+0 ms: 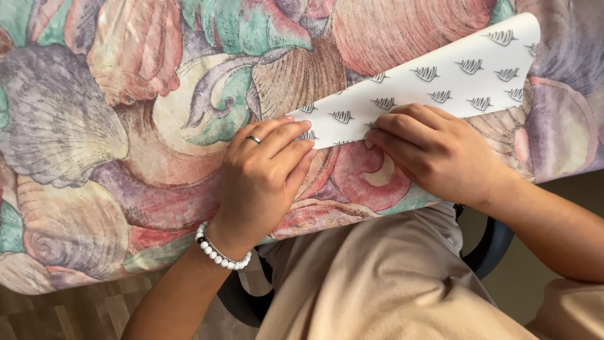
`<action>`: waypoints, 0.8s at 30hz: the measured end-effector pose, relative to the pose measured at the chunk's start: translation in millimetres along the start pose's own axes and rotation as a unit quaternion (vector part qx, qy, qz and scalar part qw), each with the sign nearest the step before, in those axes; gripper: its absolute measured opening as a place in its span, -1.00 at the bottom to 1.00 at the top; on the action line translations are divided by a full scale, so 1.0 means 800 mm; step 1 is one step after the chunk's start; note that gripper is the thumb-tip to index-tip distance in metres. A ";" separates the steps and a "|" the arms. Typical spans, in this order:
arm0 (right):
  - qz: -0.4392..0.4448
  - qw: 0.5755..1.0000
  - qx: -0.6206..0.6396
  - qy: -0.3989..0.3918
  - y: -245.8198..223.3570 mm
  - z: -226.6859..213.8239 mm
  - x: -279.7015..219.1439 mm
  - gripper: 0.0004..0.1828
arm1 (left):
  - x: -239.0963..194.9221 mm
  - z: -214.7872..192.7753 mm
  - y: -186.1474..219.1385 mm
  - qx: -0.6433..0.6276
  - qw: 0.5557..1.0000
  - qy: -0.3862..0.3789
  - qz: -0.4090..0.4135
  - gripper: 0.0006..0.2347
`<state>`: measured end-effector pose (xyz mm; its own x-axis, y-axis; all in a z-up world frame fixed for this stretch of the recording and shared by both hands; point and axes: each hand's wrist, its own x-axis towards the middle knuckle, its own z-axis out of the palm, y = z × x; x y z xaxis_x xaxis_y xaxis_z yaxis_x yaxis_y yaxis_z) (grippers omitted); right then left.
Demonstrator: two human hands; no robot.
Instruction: Folding printed paper sheets into specific shapes on a table.
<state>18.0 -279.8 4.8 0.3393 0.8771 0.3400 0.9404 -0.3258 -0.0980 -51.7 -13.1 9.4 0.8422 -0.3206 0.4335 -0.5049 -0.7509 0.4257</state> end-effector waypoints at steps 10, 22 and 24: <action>0.030 0.999 -0.015 0.000 0.011 -0.011 -0.024 -0.88 | 0.001 0.005 0.009 0.028 0.999 0.002 0.021 -0.90; 0.035 0.999 -0.004 -0.008 0.027 -0.018 -0.054 -0.83 | 0.000 0.003 0.009 0.124 0.988 -0.093 -0.005 -0.89; 0.035 0.999 -0.032 -0.013 0.031 -0.018 -0.064 -0.83 | 0.001 0.002 0.009 0.110 0.990 -0.092 -0.013 -0.88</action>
